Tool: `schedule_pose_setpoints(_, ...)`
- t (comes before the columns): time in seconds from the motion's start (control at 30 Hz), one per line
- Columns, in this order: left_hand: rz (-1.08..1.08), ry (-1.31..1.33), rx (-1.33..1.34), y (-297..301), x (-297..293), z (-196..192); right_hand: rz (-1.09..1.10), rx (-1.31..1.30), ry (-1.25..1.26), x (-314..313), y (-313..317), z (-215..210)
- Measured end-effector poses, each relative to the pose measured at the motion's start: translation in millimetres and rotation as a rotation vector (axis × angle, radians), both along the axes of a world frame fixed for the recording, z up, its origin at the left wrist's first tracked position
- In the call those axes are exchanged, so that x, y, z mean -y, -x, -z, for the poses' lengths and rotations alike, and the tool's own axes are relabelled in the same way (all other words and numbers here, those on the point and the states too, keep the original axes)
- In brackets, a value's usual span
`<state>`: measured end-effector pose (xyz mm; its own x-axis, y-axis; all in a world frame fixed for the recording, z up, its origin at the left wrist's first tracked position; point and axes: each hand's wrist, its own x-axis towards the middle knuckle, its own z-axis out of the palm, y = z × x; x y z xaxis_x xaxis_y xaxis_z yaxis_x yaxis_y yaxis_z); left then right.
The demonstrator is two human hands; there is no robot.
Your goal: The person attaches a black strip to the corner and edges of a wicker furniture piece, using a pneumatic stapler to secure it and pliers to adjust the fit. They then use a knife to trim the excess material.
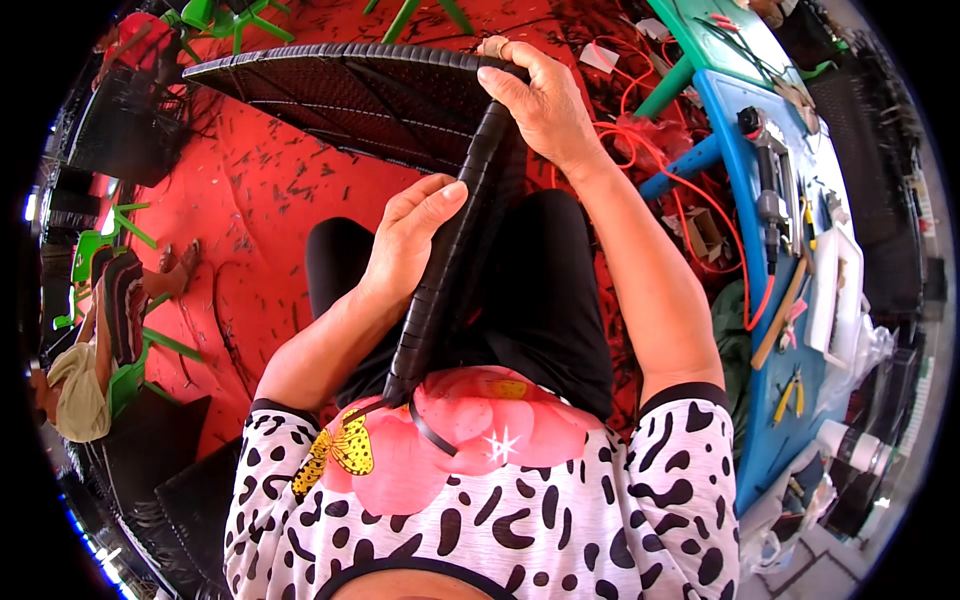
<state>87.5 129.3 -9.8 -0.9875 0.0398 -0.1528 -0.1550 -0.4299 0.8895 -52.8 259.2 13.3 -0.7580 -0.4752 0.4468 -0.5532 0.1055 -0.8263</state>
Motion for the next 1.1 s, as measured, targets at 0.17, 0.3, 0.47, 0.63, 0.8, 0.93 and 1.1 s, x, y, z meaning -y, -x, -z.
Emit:
schedule_pose_setpoints(0.17, 0.009, -0.057, 0.040, -1.4, 2.3, 1.3, -0.169, 0.472, 0.294, -5.8, 4.6, 13.8)
schedule_pose_setpoints(0.3, 0.026, -0.035, 0.005, -3.0, 2.5, 4.2, -0.222, 0.513, 0.365, -6.1, 4.2, 15.0)
schedule_pose_setpoints(0.47, 0.021, -0.051, -0.004, -1.9, 2.6, 5.6, -0.228, 0.435, 0.304, -5.7, 3.7, 15.1)
schedule_pose_setpoints(0.63, 0.049, -0.008, 0.035, -3.9, 5.5, 1.9, -0.153, 0.345, 0.212, -3.1, -1.0, 9.9)
schedule_pose_setpoints(0.8, 0.081, 0.037, 0.019, -11.8, 8.8, 11.0, -0.103, 0.216, 0.134, -4.9, 6.4, 12.2)
schedule_pose_setpoints(0.93, 0.229, 0.125, 0.007, -25.0, 16.3, 10.7, 0.129, -0.008, -0.015, -13.4, 13.9, 7.0)
schedule_pose_setpoints(1.1, 0.232, 0.220, -0.015, -26.0, 9.1, 2.6, 0.186, -0.054, -0.061, -28.5, 35.5, 13.3)
